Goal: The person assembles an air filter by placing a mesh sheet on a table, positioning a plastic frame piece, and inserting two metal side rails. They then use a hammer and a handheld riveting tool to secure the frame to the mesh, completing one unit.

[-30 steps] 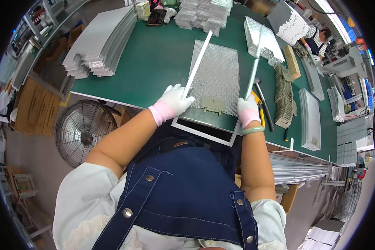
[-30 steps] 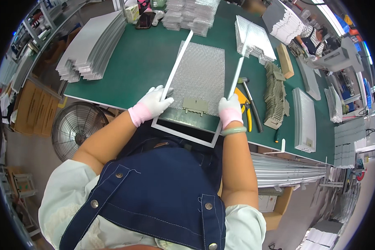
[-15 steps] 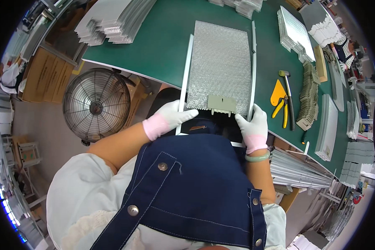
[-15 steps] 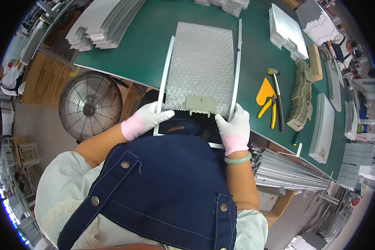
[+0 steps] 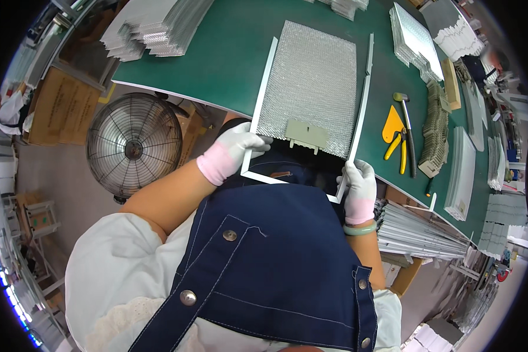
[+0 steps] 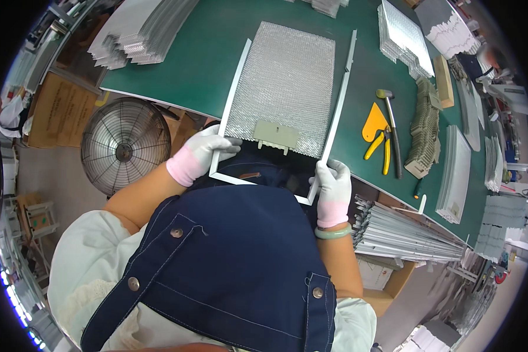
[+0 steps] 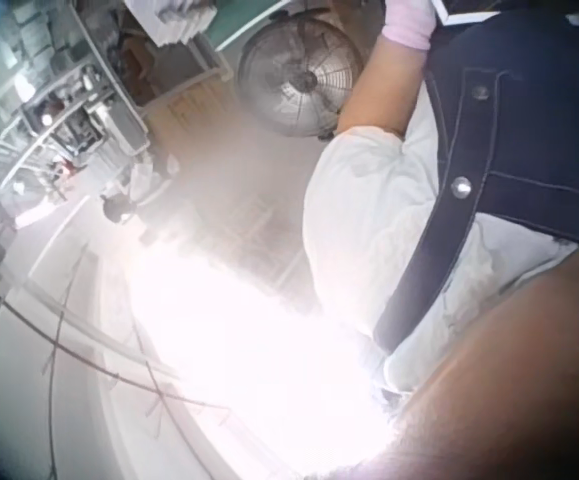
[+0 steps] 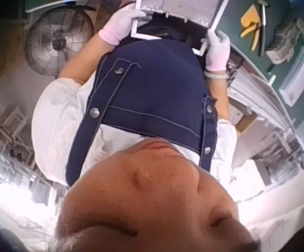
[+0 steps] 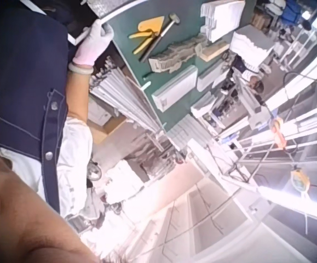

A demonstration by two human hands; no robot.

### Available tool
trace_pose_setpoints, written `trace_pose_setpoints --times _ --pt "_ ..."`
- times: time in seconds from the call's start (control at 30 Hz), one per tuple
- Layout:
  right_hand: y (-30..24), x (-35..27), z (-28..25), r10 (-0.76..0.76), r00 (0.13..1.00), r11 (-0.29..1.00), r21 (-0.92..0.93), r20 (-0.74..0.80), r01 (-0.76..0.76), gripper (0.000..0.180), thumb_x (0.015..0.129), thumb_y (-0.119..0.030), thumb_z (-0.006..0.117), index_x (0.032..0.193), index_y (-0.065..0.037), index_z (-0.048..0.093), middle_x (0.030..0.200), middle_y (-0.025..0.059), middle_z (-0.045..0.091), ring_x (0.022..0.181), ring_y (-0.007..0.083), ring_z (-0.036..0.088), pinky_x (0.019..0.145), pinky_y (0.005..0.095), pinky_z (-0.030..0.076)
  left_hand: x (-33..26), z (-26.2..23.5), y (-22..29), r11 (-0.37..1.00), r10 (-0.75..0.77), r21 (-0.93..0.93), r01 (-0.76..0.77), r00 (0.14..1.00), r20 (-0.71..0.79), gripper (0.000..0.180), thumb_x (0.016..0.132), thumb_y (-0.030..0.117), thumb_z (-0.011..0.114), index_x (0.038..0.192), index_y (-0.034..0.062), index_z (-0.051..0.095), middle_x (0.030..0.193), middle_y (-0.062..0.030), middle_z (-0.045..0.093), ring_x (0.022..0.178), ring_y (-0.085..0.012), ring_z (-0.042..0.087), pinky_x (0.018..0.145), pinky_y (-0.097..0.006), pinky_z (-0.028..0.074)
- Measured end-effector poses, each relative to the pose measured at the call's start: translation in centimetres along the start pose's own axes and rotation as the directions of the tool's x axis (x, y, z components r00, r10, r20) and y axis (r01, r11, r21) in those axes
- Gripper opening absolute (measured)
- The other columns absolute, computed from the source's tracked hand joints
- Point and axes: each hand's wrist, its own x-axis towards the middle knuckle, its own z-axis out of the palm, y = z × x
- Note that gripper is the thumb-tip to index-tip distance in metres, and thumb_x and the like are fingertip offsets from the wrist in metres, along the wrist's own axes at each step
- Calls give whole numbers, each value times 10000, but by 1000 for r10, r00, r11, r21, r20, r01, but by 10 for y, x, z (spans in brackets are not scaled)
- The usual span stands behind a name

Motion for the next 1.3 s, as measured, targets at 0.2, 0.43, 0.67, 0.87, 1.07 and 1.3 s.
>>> trace_pose_setpoints --times 0.2,0.43,0.67,0.87,1.07,1.3 --pt "0 2 12 -147 988 984 -111 -52 141 485 859 -195 785 1165 88 537 808 39 618 674 69 549 607 216 457 3 4 11 973 -31 218 76 978 -206 270 971 311 615 1067 65 562 879 -30 587 701 -94 580 726 -278 524" --pt "19 6 -3 -159 987 971 -182 10 158 342 910 -222 723 1069 58 608 835 35 628 704 78 561 648 234 478 -6 -2 13 951 -58 288 109 982 -180 248 979 300 614 1006 56 578 781 -12 585 636 -90 563 630 -254 510" --pt "6 -3 7 118 986 989 -100 119 -106 225 956 -221 649 1020 -11 594 874 58 662 695 125 618 645 276 519 2 -22 23 871 -72 490 44 997 38 349 988 288 599 1102 -40 571 1014 -174 665 976 -250 680 857 -332 555" --pt "10 0 2 188 966 966 146 179 -215 234 946 -203 656 1048 -3 589 930 118 684 790 188 669 714 314 557 -4 -36 24 983 -81 176 53 984 157 403 985 282 617 1115 -92 540 1096 -212 619 1063 -298 655 922 -373 557" --pt "12 -2 2 207 954 955 168 217 -246 331 963 -282 646 1114 -4 552 957 125 659 791 187 660 710 317 555 -4 -34 14 812 32 582 -48 999 38 342 1005 210 516 1203 -66 557 1133 -133 641 1029 -205 628 938 -350 509" --pt "13 -2 11 216 948 971 51 235 -234 263 980 -226 621 1121 -20 538 1006 92 641 926 184 648 830 329 530 -5 -30 12 952 -3 306 -30 994 108 381 1014 144 440 1326 -73 473 1266 -160 599 1146 -233 602 998 -387 500"
